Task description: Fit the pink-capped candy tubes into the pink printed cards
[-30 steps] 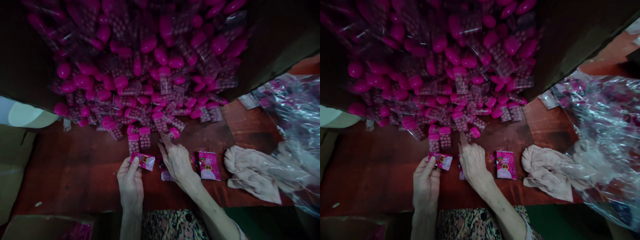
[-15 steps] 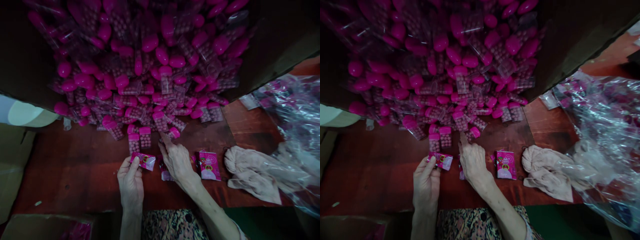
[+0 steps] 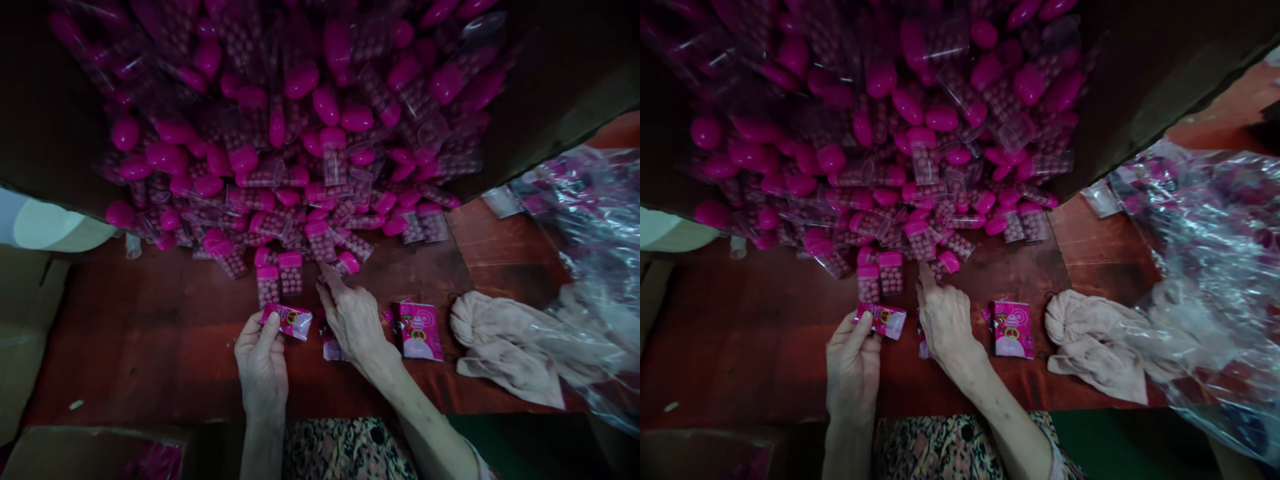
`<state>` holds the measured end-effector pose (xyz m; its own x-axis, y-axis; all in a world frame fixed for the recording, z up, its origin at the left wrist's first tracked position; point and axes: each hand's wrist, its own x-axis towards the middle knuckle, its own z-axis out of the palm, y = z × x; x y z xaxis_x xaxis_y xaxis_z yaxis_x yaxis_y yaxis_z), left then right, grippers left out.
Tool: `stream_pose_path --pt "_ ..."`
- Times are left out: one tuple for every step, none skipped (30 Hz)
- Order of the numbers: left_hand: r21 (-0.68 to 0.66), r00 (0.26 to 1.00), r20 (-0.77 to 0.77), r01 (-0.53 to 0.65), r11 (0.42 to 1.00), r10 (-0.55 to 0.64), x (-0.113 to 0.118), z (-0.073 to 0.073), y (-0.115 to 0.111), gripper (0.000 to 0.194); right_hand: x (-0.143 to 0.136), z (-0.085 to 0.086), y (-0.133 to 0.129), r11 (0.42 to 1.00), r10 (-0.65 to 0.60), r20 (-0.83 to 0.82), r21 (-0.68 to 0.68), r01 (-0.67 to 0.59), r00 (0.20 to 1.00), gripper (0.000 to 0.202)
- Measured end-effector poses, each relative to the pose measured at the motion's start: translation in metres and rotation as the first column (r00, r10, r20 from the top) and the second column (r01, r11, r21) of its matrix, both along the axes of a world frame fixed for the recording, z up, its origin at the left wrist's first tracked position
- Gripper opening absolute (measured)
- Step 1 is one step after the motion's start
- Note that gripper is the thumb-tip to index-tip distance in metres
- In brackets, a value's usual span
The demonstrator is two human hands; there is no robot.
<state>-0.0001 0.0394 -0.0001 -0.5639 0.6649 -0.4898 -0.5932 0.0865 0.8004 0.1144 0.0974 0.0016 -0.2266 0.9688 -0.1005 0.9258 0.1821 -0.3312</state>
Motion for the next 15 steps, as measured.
stream_pose_path --pt "0.0 1.0 -0.002 0.0 1.0 0.0 0.0002 0.0 0.0001 0.015 -0.0001 -0.0005 0.0 1.0 -0.001 -0.002 -0.002 0.001 1.0 0.047" --pt "-0.001 1.0 -0.004 -0.002 1.0 0.002 0.0004 -0.0001 0.0002 0.015 -0.0001 -0.0012 0.0 1.0 -0.003 -0.004 -0.004 0.003 1.0 0.047" --pt "-0.002 1.0 -0.007 -0.004 1.0 0.004 0.0007 -0.0003 0.0003 0.015 0.0 -0.0018 0.0 1.0 -0.006 -0.006 -0.005 0.006 1.0 0.046" --pt "-0.003 1.0 -0.01 -0.005 1.0 0.004 0.001 -0.0004 0.0005 0.015 0.0001 -0.0024 0.0 1.0 -0.007 -0.01 -0.004 0.007 1.0 0.046" --pt "-0.006 1.0 -0.015 -0.005 1.0 0.004 0.0012 -0.0006 0.0007 0.016 0.0002 -0.0027 0.0 1.0 -0.007 -0.015 -0.002 0.007 1.0 0.045" --pt "-0.01 1.0 -0.018 -0.001 1.0 0.001 0.0014 -0.0007 0.0008 0.016 0.0003 -0.0028 0.0001 1.0 -0.01 -0.019 0.0 0.01 1.0 0.044" --pt "-0.014 1.0 -0.022 0.001 1.0 -0.001 0.0016 -0.0007 0.0009 0.016 0.0004 -0.0026 0.0003 1.0 -0.013 -0.02 0.0 0.013 1.0 0.044" --pt "-0.019 1.0 -0.024 0.003 1.0 -0.003 0.0017 -0.0005 0.001 0.016 0.0005 -0.0023 0.0005 1.0 -0.014 -0.021 -0.001 0.014 1.0 0.044" --pt "-0.022 1.0 -0.027 0.003 1.0 -0.004 0.0018 -0.0003 0.001 0.016 0.0004 -0.0018 0.0008 1.0 -0.017 -0.02 -0.005 0.017 1.0 0.044" --pt "-0.026 1.0 -0.029 0.002 1.0 -0.003 0.0018 -0.0001 0.0009 0.016 0.0003 -0.0013 0.0011 1.0 -0.019 -0.018 -0.008 0.019 1.0 0.045" --pt "-0.03 0.999 -0.033 0.001 1.0 -0.002 0.0019 0.0001 0.0009 0.015 0.0001 -0.0008 0.0014 1.0 -0.019 -0.018 -0.012 0.019 1.0 0.045" --pt "-0.034 0.999 -0.037 -0.001 0.999 -0.001 0.0019 0.0003 0.0009 0.015 -0.0001 -0.0005 0.0017 1.0 -0.02 -0.02 -0.015 0.019 1.0 0.045" --pt "-0.038 0.999 -0.043 -0.003 0.999 0.001 0.0019 0.0003 0.0009 0.014 -0.0002 -0.0004 0.0019 1.0 -0.021 -0.023 -0.022 0.021 1.0 0.045" --pt "-0.043 0.999 -0.046 -0.001 0.999 -0.001 0.0019 0.0002 0.001 0.014 -0.0003 -0.0004 0.0021 0.999 -0.026 -0.023 -0.031 0.025 0.999 0.044" --pt "-0.046 0.999 -0.05 -0.001 0.999 -0.002 0.002 -0.0001 0.0013 0.014 -0.0004 -0.0007 0.0021 0.999 -0.029 -0.023 -0.037 0.028 0.999 0.043"
